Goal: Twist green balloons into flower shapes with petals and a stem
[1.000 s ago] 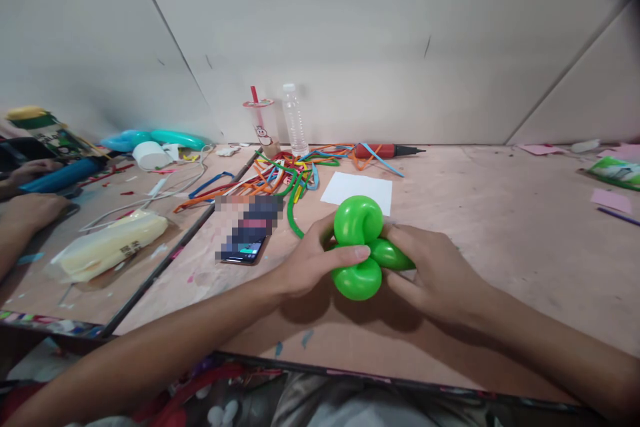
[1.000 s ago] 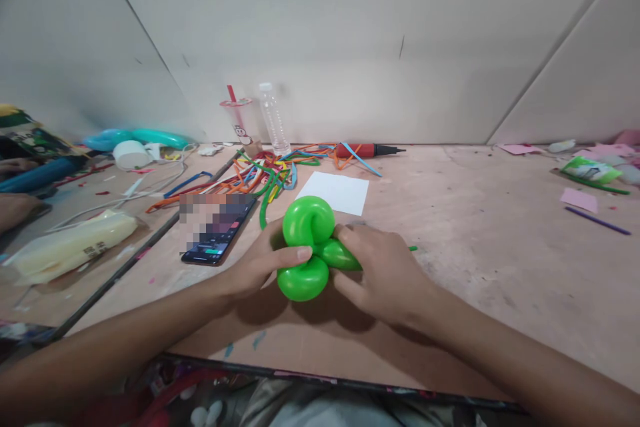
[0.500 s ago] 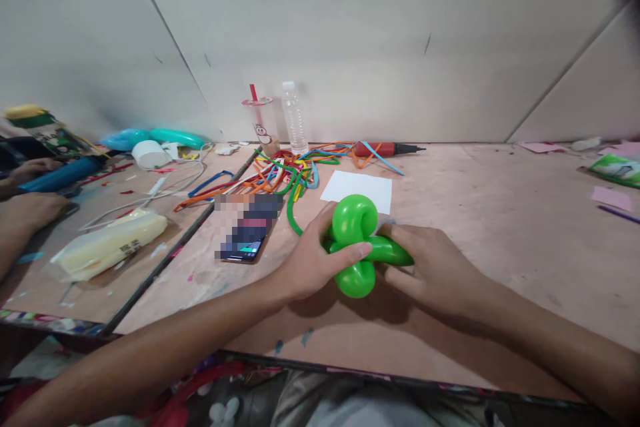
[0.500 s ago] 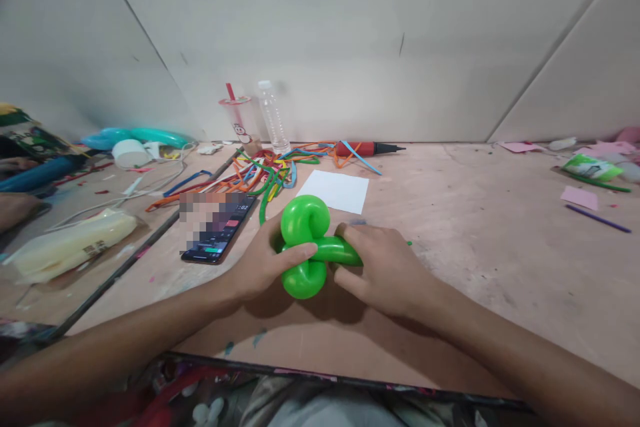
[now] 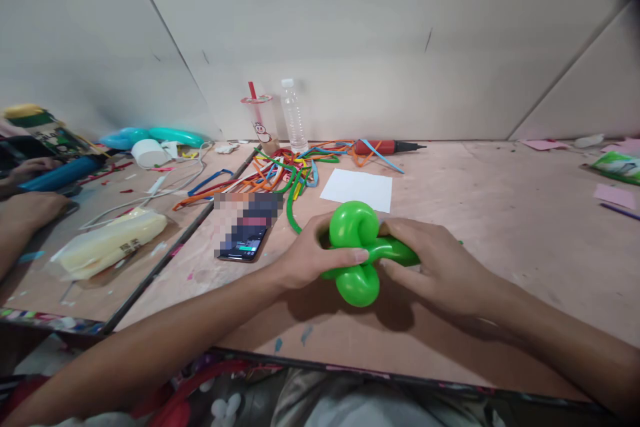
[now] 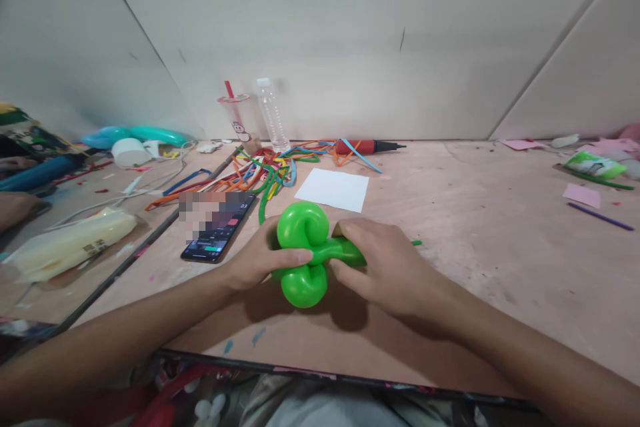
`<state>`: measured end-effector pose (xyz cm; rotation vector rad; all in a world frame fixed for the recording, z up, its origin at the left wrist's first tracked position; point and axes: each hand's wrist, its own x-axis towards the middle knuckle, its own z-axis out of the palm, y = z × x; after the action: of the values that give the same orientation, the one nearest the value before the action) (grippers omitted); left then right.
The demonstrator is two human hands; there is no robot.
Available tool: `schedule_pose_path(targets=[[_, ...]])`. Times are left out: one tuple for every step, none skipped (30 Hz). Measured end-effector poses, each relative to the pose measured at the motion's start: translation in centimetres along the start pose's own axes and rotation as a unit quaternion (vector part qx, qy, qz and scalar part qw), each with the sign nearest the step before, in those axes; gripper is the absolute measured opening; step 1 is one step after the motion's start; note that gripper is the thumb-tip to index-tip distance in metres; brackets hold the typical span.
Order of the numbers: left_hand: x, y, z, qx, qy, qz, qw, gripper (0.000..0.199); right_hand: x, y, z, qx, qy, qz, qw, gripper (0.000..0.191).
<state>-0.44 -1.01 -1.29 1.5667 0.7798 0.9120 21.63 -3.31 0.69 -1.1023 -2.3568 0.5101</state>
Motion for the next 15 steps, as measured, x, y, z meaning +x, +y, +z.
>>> schedule_pose_path(targets=[[0.0,0.0,0.0,-0.009,-0.002,-0.002,1.000,0.043,0.0,0.2,0.1,0.012,0.004,-0.006,1.000,0.016],[-0.1,0.0,0.1,-0.010,0.000,0.001,1.000,0.047,0.0,0.4,0.2,0.022,0.008,-0.010,1.000,0.020],[-0.1,0.1,0.2,0.000,0.005,0.008,1.000,0.050,0.0,0.6,0.3,0.029,0.013,-0.011,0.999,0.025],[-0.1,0.1,0.4,0.018,0.015,0.018,1.000,0.053,-0.1,0.8,0.3,0.030,0.018,-0.010,0.999,0.031],[-0.1,0.3,0.5,0.042,0.023,0.033,0.998,0.055,-0.1,0.8,0.2,0.028,0.023,-0.012,0.999,0.035],[-0.2,0.4,0.7,0.072,0.030,0.052,0.996,0.054,-0.1,0.8,0.0,0.025,0.032,-0.020,0.999,0.039],[-0.2,0.6,0.8,0.107,0.035,0.075,0.991,0.051,-0.1,0.7,-0.3,0.020,0.045,-0.032,0.998,0.042],[-0.2,0.9,1.0,0.147,0.041,0.097,0.983,0.048,0.0,0.4,-0.6,0.012,0.060,-0.046,0.997,0.045],[-0.2,1.2,1.1,0.194,0.048,0.119,0.973,0.045,0.1,-0.1,-1.0,-0.002,0.070,-0.056,0.996,0.048],[-0.3,1.6,1.2,0.246,0.055,0.136,0.958,0.042,0.3,-0.6,-1.4,-0.022,0.074,-0.060,0.995,0.052],[-0.3,2.0,1.2,0.303,0.061,0.147,0.940,0.040,0.5,-1.2,-1.8,-0.052,0.069,-0.053,0.995,0.055],[-0.2,2.5,1.1,0.358,0.068,0.154,0.919,0.040,0.8,-1.8,-2.1,-0.086,0.058,-0.041,0.994,0.058],[-0.2,2.9,1.0,0.407,0.070,0.159,0.897,0.042,1.2,-2.4,-2.3,-0.119,0.048,-0.032,0.991,0.061],[-0.1,3.4,0.7,0.444,0.071,0.162,0.879,0.042,1.6,-2.8,-2.5,-0.146,0.045,-0.032,0.988,0.061],[0.0,3.8,0.5,0.467,0.072,0.163,0.866,0.043,2.0,-3.2,-2.6,-0.162,0.050,-0.040,0.985,0.057]])
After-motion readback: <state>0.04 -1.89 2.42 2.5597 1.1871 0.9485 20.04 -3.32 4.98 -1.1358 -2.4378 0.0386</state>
